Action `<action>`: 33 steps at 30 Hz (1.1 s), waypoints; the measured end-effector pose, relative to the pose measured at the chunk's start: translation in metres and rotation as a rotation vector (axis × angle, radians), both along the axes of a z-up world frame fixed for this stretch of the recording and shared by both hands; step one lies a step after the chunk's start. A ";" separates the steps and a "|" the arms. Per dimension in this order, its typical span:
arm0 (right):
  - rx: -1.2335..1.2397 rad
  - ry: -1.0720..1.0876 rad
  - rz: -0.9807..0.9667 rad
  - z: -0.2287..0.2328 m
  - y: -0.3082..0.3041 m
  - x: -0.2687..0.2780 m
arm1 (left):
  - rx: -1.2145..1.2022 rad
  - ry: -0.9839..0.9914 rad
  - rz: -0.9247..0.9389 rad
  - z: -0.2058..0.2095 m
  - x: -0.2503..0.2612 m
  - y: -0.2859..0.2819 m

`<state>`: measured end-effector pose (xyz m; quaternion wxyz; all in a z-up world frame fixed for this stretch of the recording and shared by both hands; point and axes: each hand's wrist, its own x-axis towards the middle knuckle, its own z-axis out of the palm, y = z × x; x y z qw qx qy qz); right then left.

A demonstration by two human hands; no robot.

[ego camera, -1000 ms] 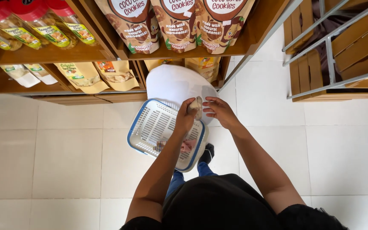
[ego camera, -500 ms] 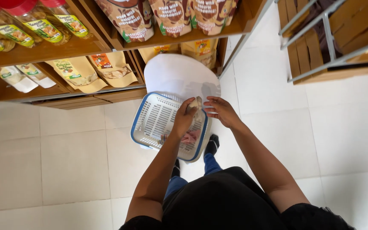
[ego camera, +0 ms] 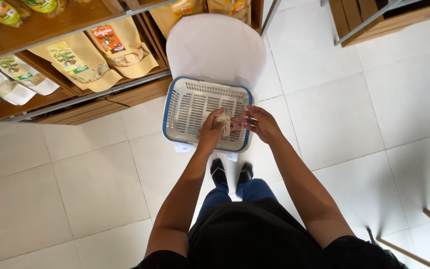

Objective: Cleaning snack containers with a cloth and organizing snack pouches into a basket from a shelf.

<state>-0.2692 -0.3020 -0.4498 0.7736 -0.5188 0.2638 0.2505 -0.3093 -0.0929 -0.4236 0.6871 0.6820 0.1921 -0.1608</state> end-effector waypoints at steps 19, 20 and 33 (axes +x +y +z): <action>0.025 0.086 -0.090 -0.093 -0.005 -0.057 | 0.144 -0.120 -0.076 -0.118 -0.034 -0.058; 0.034 0.085 -0.093 -0.102 -0.002 -0.059 | 0.151 -0.123 -0.085 -0.130 -0.032 -0.059; 0.078 0.157 -0.215 -0.165 0.059 -0.063 | -0.426 0.340 0.378 -0.189 0.005 -0.056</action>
